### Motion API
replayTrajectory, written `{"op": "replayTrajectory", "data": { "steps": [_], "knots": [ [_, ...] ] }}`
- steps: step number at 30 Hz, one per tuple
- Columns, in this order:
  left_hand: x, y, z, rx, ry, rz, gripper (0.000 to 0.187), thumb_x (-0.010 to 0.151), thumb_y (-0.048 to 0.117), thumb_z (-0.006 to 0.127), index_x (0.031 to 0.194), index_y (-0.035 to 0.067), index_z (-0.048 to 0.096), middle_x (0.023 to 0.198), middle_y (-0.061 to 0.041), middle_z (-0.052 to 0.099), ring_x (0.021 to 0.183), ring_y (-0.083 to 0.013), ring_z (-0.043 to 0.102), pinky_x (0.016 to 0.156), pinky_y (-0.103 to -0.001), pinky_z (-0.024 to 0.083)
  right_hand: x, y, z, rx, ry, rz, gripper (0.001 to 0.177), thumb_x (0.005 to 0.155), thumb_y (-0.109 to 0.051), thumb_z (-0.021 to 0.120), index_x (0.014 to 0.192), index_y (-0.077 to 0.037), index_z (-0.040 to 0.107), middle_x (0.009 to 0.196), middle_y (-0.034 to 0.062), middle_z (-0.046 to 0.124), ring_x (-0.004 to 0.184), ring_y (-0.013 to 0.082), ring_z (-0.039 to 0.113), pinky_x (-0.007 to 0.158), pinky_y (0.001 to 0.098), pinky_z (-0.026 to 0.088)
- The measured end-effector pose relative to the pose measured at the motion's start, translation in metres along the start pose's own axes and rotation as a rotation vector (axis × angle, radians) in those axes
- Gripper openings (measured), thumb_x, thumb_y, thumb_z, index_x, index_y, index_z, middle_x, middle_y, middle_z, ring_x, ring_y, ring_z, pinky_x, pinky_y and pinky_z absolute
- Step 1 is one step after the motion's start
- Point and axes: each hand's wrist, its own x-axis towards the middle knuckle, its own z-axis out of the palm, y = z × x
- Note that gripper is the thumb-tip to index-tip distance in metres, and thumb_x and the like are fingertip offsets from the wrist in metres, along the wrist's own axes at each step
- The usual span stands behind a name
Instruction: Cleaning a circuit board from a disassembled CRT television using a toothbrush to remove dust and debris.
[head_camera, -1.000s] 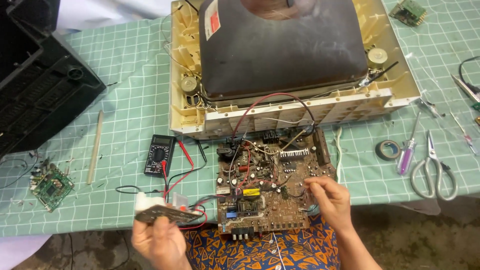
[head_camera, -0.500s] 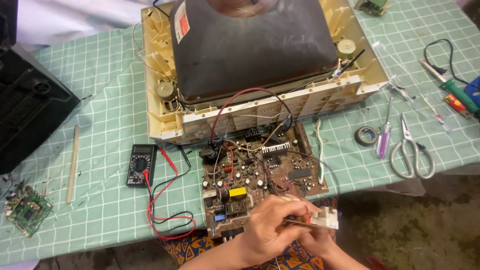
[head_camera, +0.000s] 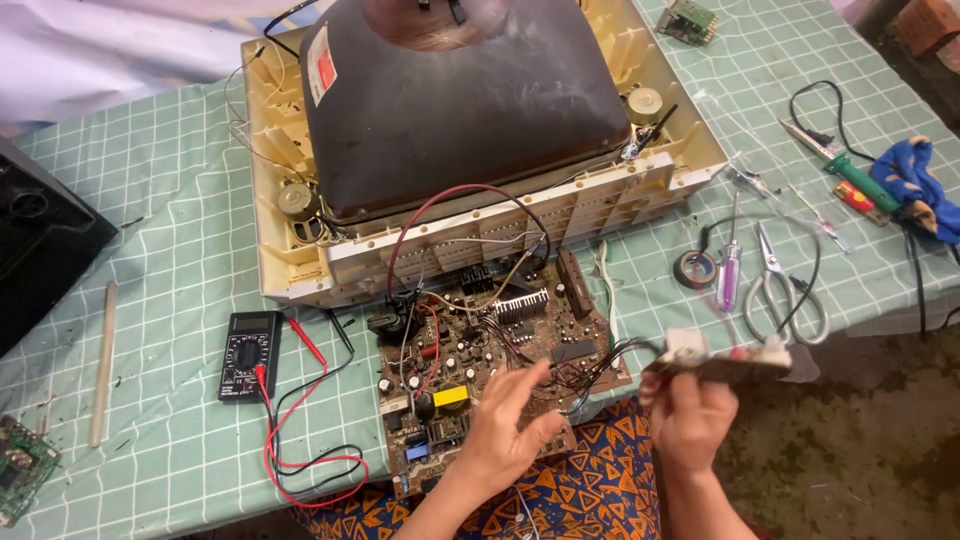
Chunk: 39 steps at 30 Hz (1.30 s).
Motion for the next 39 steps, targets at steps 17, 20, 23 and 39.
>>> {"op": "replayTrajectory", "data": {
  "steps": [17,20,23,39],
  "knots": [
    [0.003,-0.043,-0.002,0.111,0.447,0.117,0.010,0.092,0.009,0.069,0.100,0.004,0.074,0.084,-0.008,0.075,0.077,-0.0164,0.070,0.107,-0.049,0.049,0.065,-0.001,0.049,-0.102,-0.217,0.031,0.017,0.103,-0.006,0.056,0.088,-0.001,0.062,0.078,0.0098,0.067,0.062,0.0153,0.064,0.051,0.0224,0.052],
    [0.002,-0.044,-0.012,0.095,0.477,0.092,0.013,0.093,0.009,0.068,0.102,0.002,0.075,0.084,-0.009,0.074,0.076,-0.0169,0.068,0.083,-0.036,0.056,0.092,-0.006,0.083,-0.262,-0.297,0.112,0.024,0.102,-0.011,0.057,0.080,-0.003,0.064,0.074,0.0087,0.068,0.060,0.0141,0.062,0.052,0.0235,0.049],
    [0.002,-0.035,-0.022,0.096,0.497,0.033,0.021,0.095,0.015,0.066,0.109,0.000,0.074,0.084,-0.008,0.069,0.076,-0.0174,0.064,0.065,-0.029,0.057,0.120,-0.009,0.123,-0.371,-0.358,0.179,0.032,0.102,-0.021,0.061,0.074,-0.006,0.069,0.067,0.0050,0.067,0.054,0.0107,0.056,0.048,0.0228,0.042],
    [0.011,-0.027,-0.040,-0.024,0.576,-0.066,0.027,0.099,0.005,0.059,0.124,0.002,0.068,0.086,-0.013,0.067,0.083,-0.0244,0.066,0.074,-0.038,0.055,0.158,0.037,0.186,-0.392,-0.367,0.200,0.048,0.104,-0.038,0.065,0.075,-0.001,0.074,0.050,0.0101,0.062,0.037,0.0089,0.053,0.036,0.0196,0.041]
  ]
}}
